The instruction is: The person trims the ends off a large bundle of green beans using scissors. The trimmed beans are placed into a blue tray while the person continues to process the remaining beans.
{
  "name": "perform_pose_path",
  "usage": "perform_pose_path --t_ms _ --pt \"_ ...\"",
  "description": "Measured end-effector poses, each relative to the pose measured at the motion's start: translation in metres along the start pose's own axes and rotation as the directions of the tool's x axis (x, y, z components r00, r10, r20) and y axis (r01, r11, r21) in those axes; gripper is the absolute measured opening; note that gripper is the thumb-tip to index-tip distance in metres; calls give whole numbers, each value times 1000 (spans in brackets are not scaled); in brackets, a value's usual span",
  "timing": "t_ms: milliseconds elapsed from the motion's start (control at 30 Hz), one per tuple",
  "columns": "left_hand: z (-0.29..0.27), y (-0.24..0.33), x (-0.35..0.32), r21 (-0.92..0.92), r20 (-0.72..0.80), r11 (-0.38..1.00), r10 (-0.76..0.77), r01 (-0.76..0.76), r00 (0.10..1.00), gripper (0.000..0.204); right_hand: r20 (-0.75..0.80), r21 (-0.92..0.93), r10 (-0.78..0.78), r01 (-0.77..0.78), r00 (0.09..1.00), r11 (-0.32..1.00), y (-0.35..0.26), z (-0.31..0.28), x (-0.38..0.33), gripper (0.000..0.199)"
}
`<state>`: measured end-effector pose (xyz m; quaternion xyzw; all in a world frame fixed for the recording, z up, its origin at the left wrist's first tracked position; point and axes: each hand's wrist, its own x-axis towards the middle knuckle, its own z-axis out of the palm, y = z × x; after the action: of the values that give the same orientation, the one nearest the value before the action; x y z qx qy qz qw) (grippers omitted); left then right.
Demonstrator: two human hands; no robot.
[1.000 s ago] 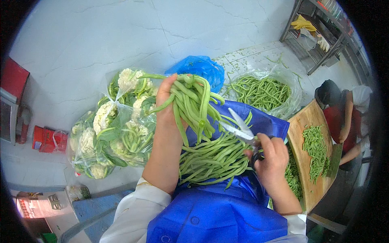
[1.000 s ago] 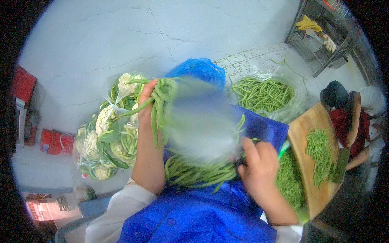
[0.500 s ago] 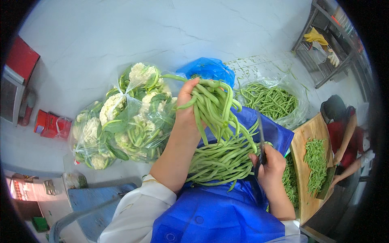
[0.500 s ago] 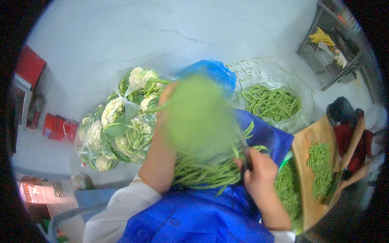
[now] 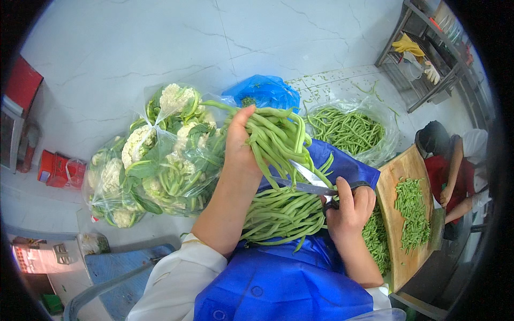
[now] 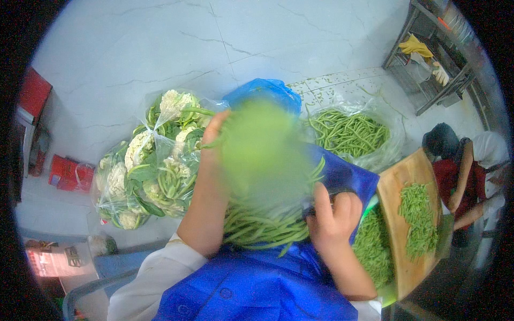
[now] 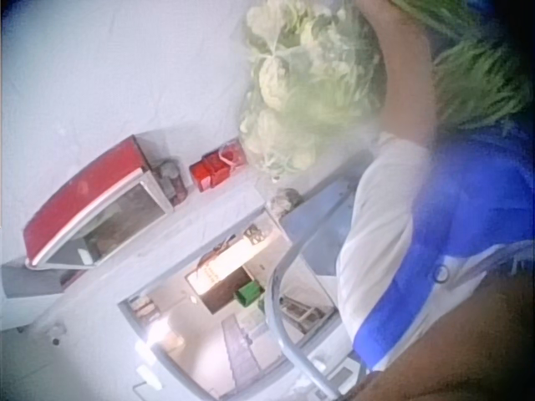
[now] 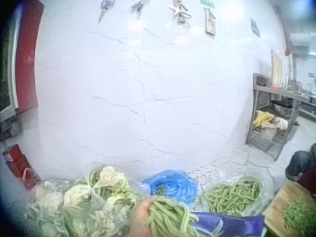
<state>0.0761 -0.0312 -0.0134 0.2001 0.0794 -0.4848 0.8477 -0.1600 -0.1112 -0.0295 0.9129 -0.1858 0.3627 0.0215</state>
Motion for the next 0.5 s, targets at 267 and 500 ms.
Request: perform_pose_path --t_ms 267,500 --pt "-5 5 3 22 -36 1000 3 -2 999 42 79 181 -26 11 997 983 13 2 -18 36" --pt "-18 10 6 -95 222 995 -17 39 975 41 221 226 14 -66 975 972 -4 -3 -22 55"
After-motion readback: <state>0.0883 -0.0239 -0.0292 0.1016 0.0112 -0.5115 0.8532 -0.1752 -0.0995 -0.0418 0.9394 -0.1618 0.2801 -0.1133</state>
